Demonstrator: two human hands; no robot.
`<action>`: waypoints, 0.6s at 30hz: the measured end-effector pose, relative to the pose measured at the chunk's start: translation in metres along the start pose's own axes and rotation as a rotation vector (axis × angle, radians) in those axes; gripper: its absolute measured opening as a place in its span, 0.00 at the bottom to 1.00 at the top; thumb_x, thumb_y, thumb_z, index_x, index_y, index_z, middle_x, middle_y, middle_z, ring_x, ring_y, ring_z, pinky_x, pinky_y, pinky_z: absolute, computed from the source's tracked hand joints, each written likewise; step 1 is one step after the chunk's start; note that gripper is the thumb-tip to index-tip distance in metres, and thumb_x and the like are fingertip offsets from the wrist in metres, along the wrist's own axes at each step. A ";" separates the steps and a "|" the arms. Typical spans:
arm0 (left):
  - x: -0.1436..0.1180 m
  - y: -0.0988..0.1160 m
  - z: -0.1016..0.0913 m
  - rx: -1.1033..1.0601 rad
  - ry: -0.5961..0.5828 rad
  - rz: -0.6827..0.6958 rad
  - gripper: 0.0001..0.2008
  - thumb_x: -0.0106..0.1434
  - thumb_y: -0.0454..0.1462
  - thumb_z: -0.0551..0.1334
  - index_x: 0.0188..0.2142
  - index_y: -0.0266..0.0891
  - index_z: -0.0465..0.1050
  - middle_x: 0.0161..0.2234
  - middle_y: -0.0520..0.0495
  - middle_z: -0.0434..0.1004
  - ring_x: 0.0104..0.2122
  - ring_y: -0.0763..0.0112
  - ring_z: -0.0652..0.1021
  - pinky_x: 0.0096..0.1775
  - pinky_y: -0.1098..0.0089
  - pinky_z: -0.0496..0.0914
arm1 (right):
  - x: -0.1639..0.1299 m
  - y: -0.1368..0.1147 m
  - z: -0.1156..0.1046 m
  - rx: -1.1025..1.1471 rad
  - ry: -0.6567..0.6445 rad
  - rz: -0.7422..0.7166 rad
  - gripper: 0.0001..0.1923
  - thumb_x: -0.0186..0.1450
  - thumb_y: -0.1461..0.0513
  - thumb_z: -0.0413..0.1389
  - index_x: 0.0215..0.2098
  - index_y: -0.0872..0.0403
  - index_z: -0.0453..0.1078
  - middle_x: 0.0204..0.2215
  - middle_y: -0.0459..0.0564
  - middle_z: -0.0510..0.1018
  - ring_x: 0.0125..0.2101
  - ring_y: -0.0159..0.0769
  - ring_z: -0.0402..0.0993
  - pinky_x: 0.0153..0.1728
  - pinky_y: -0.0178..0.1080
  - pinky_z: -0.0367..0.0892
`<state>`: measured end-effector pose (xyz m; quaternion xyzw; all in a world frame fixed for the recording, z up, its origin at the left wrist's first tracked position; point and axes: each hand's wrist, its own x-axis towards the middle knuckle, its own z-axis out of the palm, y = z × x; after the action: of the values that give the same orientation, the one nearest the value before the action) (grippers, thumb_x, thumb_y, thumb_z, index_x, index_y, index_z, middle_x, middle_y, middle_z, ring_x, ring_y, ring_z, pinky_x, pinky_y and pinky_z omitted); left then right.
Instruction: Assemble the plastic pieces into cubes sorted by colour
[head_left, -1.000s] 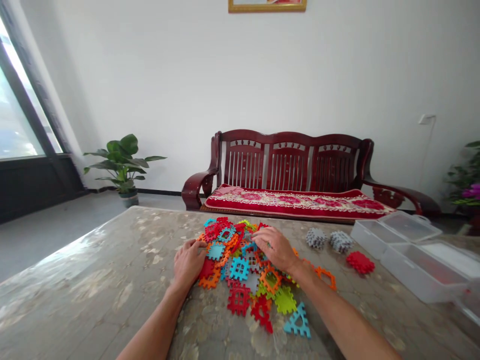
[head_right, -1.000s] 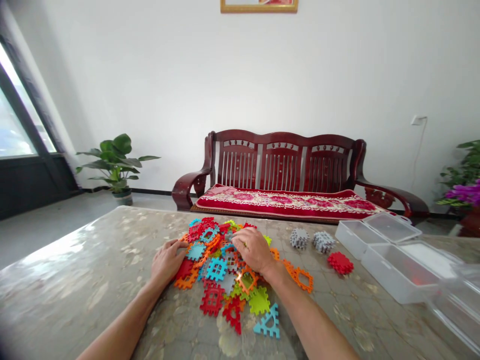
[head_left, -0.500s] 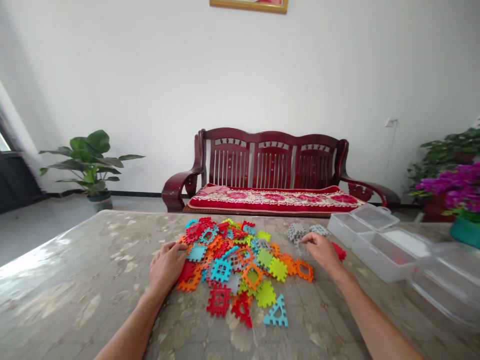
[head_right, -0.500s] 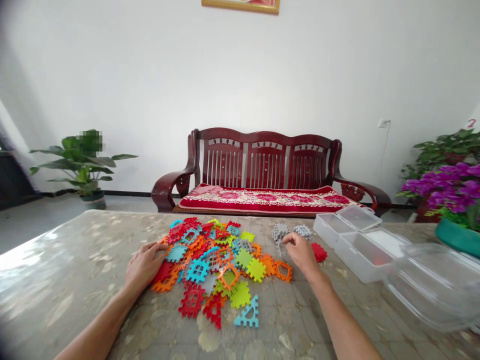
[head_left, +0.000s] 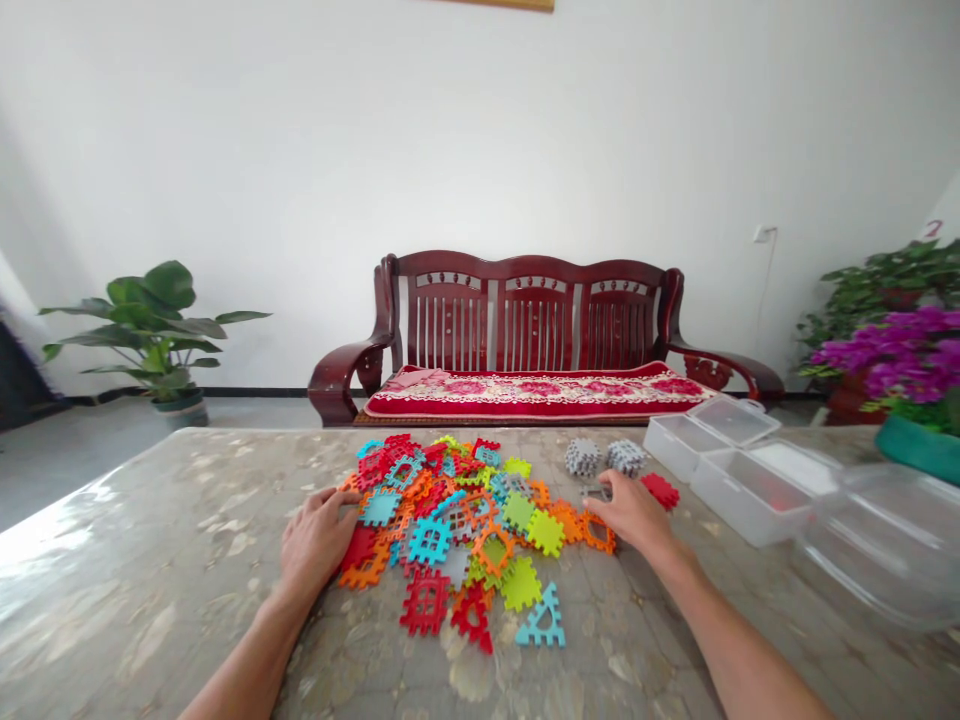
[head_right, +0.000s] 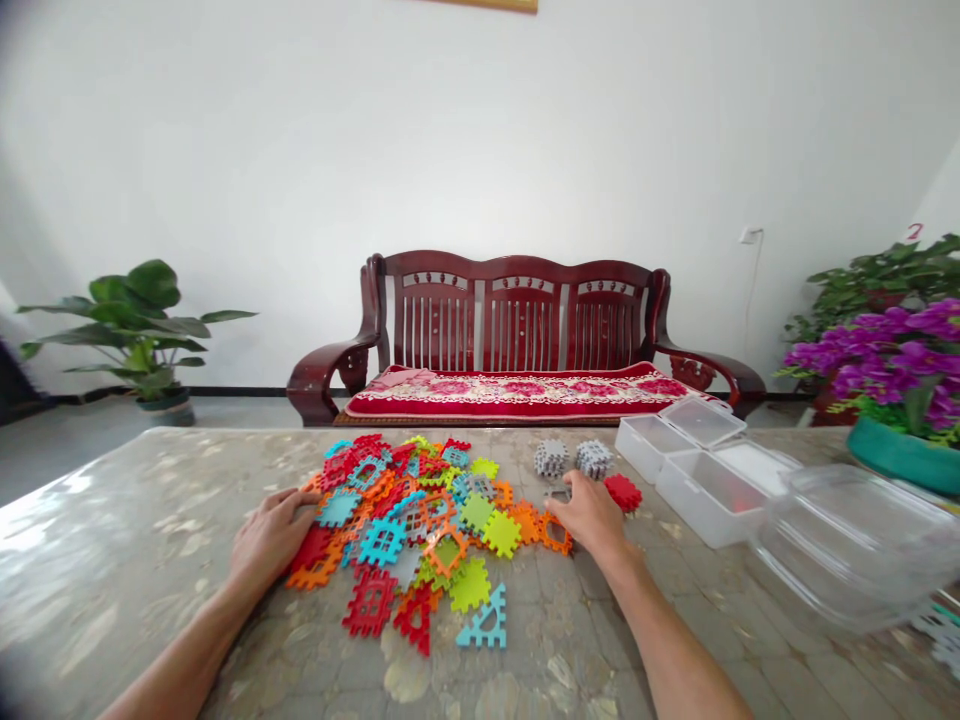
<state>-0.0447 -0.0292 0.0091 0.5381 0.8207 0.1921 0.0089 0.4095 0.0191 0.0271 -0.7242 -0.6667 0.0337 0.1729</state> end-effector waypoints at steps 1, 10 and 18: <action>0.000 0.000 0.000 0.000 0.001 -0.001 0.18 0.64 0.40 0.52 0.47 0.48 0.78 0.58 0.45 0.71 0.56 0.55 0.72 0.57 0.55 0.64 | 0.000 0.000 0.001 -0.018 -0.008 -0.002 0.23 0.57 0.51 0.59 0.48 0.53 0.72 0.45 0.57 0.80 0.47 0.49 0.75 0.43 0.43 0.66; 0.000 -0.001 0.001 -0.008 0.008 0.012 0.18 0.64 0.40 0.52 0.47 0.49 0.78 0.57 0.45 0.72 0.55 0.57 0.73 0.57 0.57 0.64 | 0.003 0.008 0.007 -0.115 0.012 -0.066 0.22 0.59 0.57 0.58 0.51 0.56 0.71 0.45 0.59 0.80 0.48 0.48 0.75 0.48 0.43 0.65; 0.000 -0.001 0.001 -0.001 0.002 0.006 0.18 0.64 0.41 0.51 0.47 0.49 0.78 0.58 0.44 0.71 0.55 0.57 0.72 0.57 0.57 0.63 | 0.000 0.001 0.002 -0.195 -0.024 -0.072 0.22 0.60 0.62 0.55 0.53 0.58 0.70 0.41 0.62 0.81 0.45 0.50 0.77 0.44 0.43 0.66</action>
<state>-0.0453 -0.0289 0.0081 0.5404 0.8189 0.1932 0.0077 0.4103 0.0194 0.0250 -0.7128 -0.6943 -0.0288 0.0948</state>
